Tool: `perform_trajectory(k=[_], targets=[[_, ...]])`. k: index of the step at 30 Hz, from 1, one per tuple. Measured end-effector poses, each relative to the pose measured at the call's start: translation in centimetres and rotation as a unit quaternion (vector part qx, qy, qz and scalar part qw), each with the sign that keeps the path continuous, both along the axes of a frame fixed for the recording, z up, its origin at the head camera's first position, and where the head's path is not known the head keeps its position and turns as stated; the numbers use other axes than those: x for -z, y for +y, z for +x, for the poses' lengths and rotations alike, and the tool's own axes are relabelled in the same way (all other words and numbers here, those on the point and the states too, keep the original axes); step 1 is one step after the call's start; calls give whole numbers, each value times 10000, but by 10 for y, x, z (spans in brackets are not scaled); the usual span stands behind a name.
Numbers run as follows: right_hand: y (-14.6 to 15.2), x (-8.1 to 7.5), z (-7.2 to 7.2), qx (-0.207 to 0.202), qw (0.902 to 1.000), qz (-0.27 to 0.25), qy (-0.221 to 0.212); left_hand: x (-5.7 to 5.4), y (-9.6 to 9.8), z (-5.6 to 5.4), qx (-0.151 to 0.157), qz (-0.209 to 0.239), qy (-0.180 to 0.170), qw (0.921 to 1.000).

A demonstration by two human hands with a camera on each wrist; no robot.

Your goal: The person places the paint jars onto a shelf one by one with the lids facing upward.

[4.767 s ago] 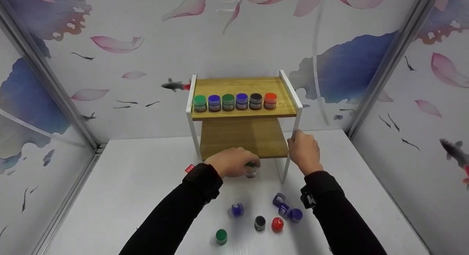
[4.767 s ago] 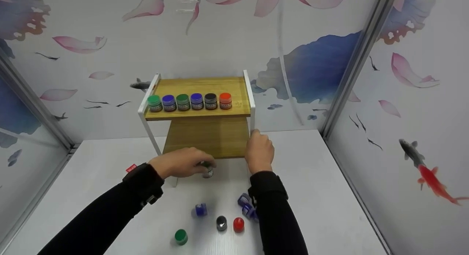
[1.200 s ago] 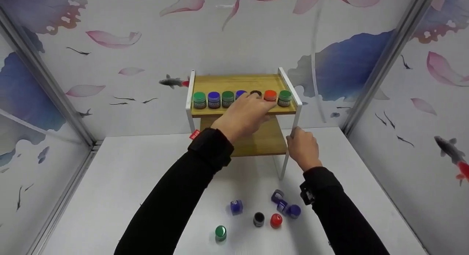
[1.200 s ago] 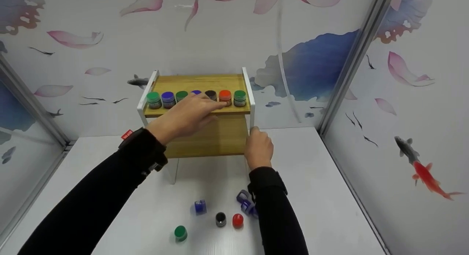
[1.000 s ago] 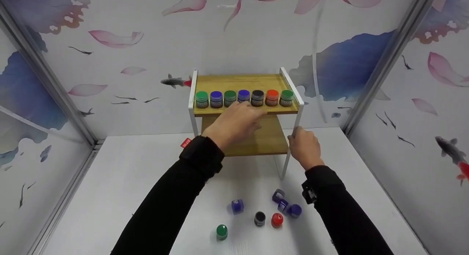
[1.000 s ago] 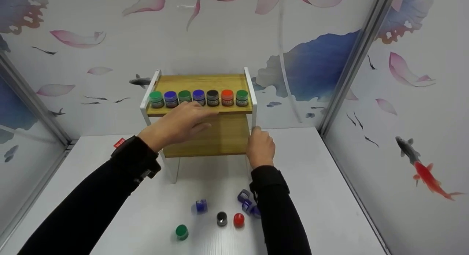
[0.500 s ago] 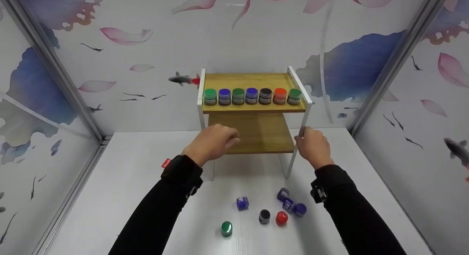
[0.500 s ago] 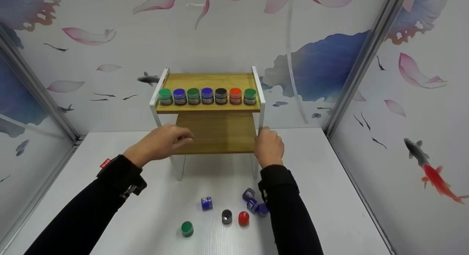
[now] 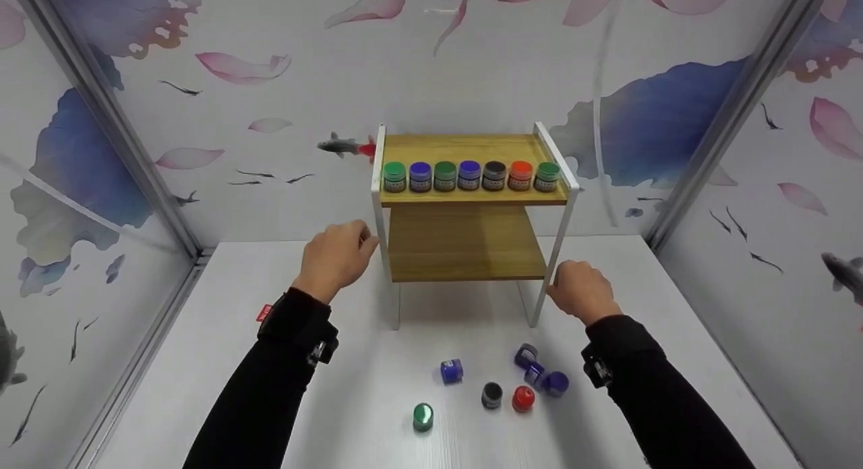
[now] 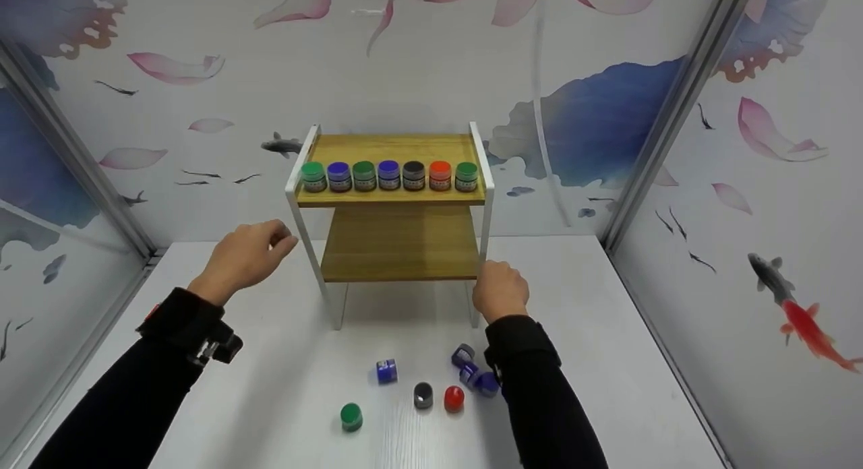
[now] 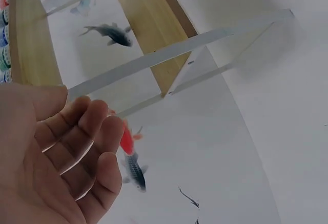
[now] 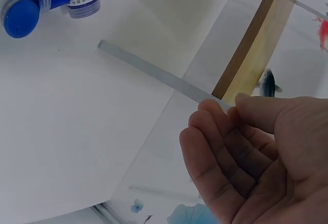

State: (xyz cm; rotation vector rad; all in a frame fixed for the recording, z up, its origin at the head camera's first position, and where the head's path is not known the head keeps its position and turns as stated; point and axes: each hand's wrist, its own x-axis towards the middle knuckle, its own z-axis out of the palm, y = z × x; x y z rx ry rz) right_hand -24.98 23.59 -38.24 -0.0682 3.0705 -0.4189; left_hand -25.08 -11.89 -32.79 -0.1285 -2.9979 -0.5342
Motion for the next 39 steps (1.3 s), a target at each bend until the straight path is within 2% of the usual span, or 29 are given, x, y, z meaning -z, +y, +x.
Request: perform_trajectory(k=[5, 10, 19, 25, 30, 32, 35, 39], targets=[[-13, 11, 6, -288, 9992, -8, -281, -3, 5, -4, -310, 487, 191, 9981], [-31, 24, 13, -582, 9968, -66, -546, -6, 14, -6, -451, 550, 321, 9969], [-66, 50, 25, -1048, 9926, 215, -579, -2, 19, -11, -601, 843, 336, 9941], [-82, 66, 35, -1340, 9896, -30, -515, -1, 20, -14, -590, 1124, 289, 9915], [-95, 78, 41, -1511, 9835, -268, -962, 3, 20, -19, -528, 1341, 223, 9893], [-102, 83, 44, -1634, 9808, -329, -1016, 4, 20, -20, -467, 1392, 218, 9889], [-113, 91, 50, -1906, 9770, -319, -905, 5, 21, -21, -360, 1379, 311, 9893], [-127, 105, 62, -2401, 9682, -205, -666, 7, 23, -22, -296, 1143, 439, 9920]])
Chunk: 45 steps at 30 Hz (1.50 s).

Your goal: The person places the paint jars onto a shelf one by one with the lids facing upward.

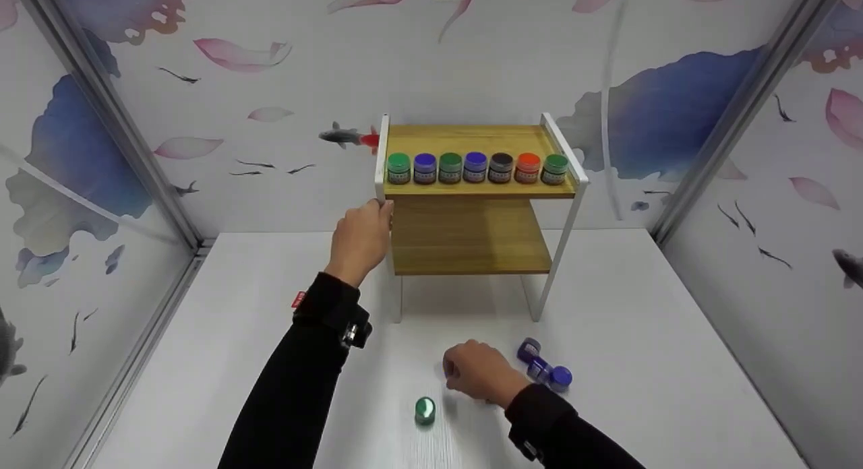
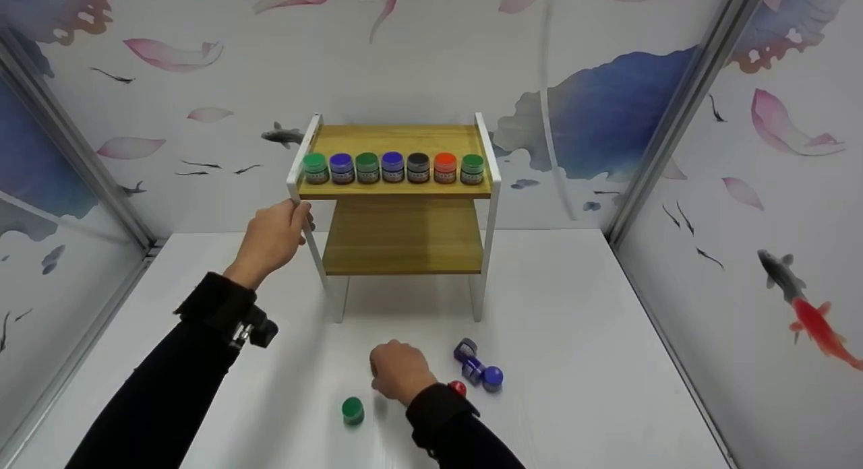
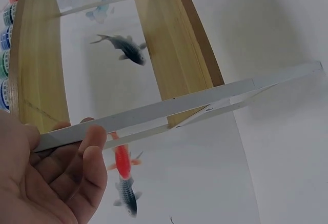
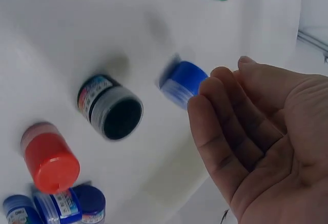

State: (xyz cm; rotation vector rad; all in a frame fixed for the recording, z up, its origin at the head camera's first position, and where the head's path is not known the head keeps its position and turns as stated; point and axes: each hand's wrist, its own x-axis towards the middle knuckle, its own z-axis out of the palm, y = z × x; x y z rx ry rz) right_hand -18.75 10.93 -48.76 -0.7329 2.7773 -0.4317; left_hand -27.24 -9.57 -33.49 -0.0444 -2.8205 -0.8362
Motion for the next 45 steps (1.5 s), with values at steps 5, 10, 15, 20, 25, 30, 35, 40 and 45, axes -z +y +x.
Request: perform_trajectory(k=[5, 10, 15, 20, 25, 30, 35, 40, 45], targets=[[-17, 13, 11, -229, 9993, 253, -155, -1, 1, -1, -7, -123, -45, 9999], [-32, 27, 18, -194, 9952, 860, -433, -1, 1, -2, -117, -175, -203, 9996], [-39, 42, 22, -258, 9916, 1236, -279, 0, 4, -2, -135, -213, -270, 9993], [-41, 54, 25, -519, 9899, 1295, -233, 2, 7, -1, -180, -232, -380, 9988], [-38, 57, 22, -483, 9922, 1098, -342, 4, 7, -1, -195, -225, -331, 9990], [-30, 53, 16, -428, 9961, 606, -471, 4, 5, -1, -201, -270, -157, 9993], [-23, 49, 12, -330, 9958, -99, -854, 3, 5, -1, -156, -284, -118, 9994], [-19, 47, 10, -366, 9927, -565, -1000, 3, 3, -2, -197, -254, -206, 9993], [-17, 46, 10, -434, 9911, -712, -1034, 4, 2, -1, -204, -206, -258, 9992]])
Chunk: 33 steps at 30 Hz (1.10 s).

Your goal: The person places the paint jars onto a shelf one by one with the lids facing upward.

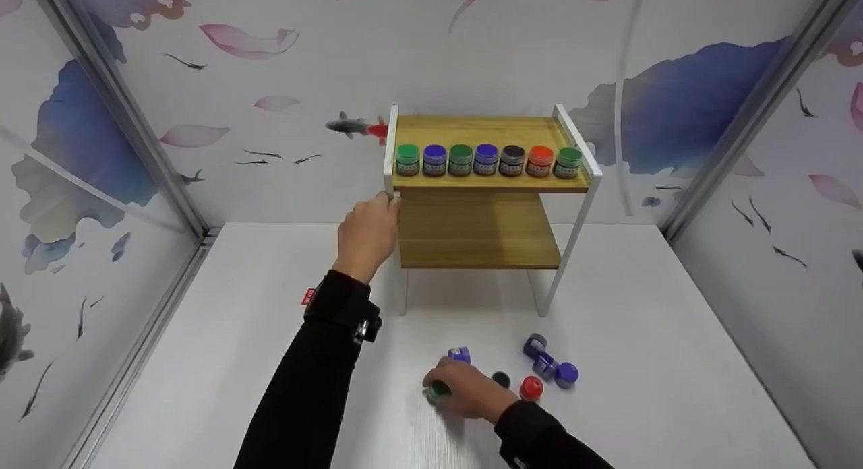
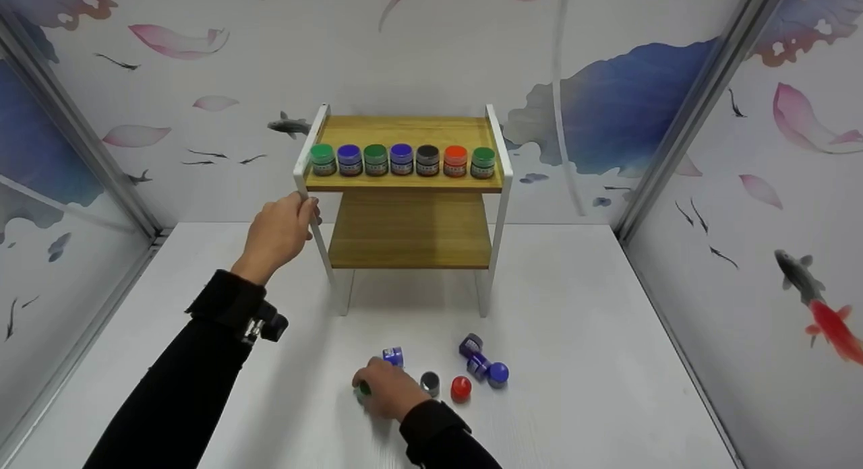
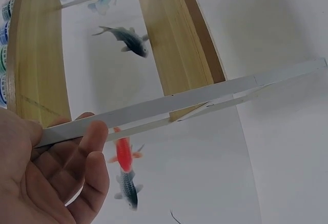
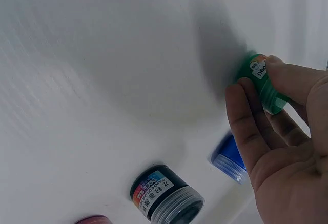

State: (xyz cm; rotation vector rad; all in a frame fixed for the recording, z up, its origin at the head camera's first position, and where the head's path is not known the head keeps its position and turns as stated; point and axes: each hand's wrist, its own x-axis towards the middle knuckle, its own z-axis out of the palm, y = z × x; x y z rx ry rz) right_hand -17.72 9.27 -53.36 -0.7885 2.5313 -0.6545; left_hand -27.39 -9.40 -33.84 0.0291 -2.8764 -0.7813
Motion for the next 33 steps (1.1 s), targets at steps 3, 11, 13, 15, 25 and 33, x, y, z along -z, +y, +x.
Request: perform_trajectory(k=[3, 11, 13, 15, 25, 33], targets=[[1, 0, -2, 116, 9998, 63, -134, 0, 1, 0, 3, 24, -2, 10000], [1, -4, -6, 292, 9988, 231, -310, -3, 2, 0, 7, 79, -36, 10000], [1, -5, -6, 208, 9992, 277, -214, -3, 2, 0, 33, 57, -17, 10000], [1, -5, -6, 123, 9992, 345, -165, -3, 1, 0, 47, 56, -17, 10000], [1, -16, -9, -28, 9991, 389, -155, -2, 1, -1, 61, 156, -111, 9998], [4, -32, -18, -91, 9999, 95, 72, -1, 0, -1, 41, 153, -118, 9998]])
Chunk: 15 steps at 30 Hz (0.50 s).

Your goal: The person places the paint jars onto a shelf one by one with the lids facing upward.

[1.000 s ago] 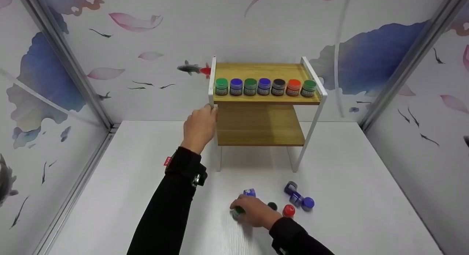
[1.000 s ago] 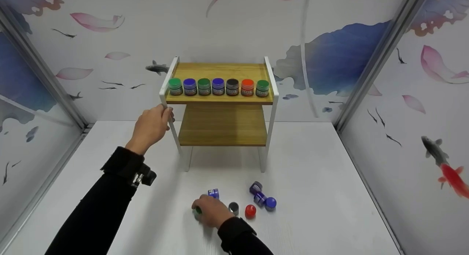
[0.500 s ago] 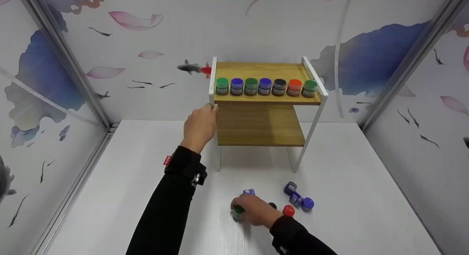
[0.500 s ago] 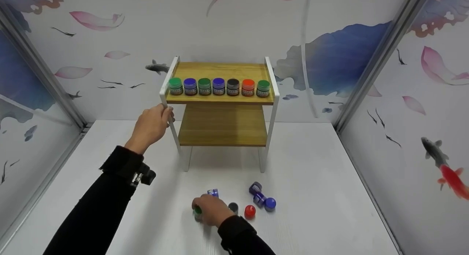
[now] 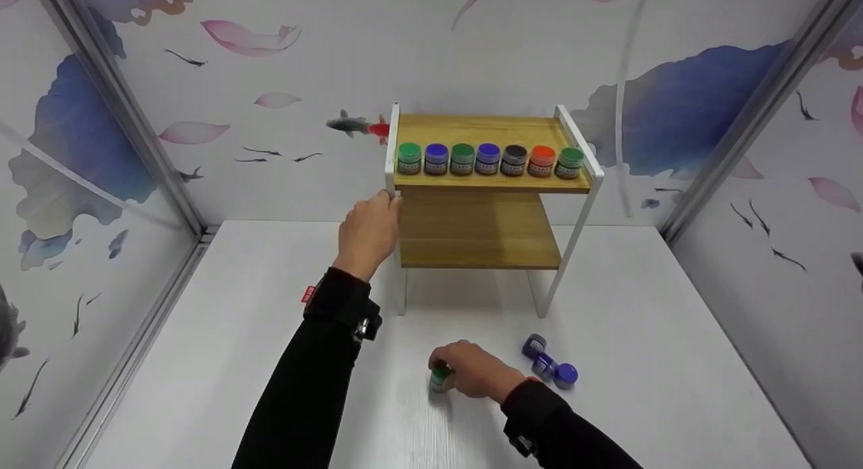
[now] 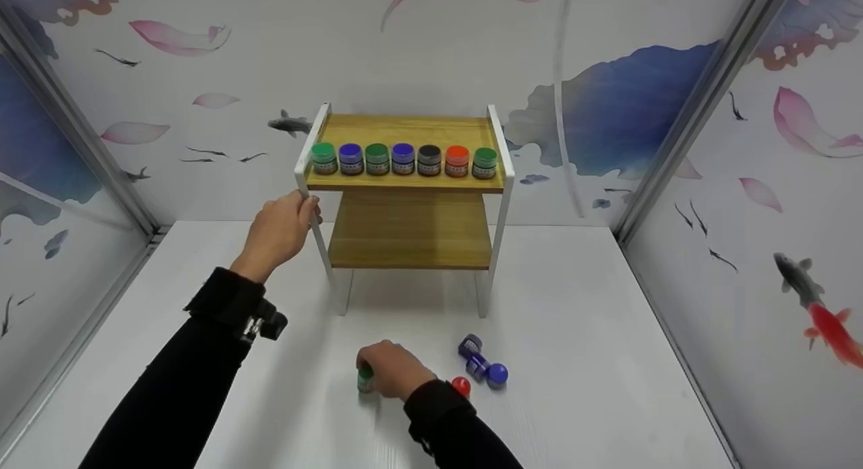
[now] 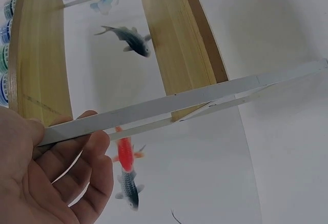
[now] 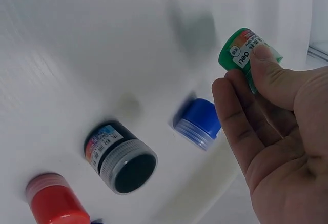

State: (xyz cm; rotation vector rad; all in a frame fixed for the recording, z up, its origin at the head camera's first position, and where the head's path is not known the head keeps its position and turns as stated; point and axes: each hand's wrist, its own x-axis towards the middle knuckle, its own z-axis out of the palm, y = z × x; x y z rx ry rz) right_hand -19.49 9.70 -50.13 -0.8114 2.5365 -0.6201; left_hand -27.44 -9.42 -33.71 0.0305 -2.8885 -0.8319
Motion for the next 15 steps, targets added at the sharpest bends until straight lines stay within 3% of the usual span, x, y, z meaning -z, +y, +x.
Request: perform_trajectory(k=[7, 15], targets=[[1, -22, -15, 306, 9994, -134, 6, -1, -1, -1, -20, 24, 5, 10000], [2, -46, -29, 197, 9984, -378, 365, 0, 0, 1, 26, 30, 112, 9999]])
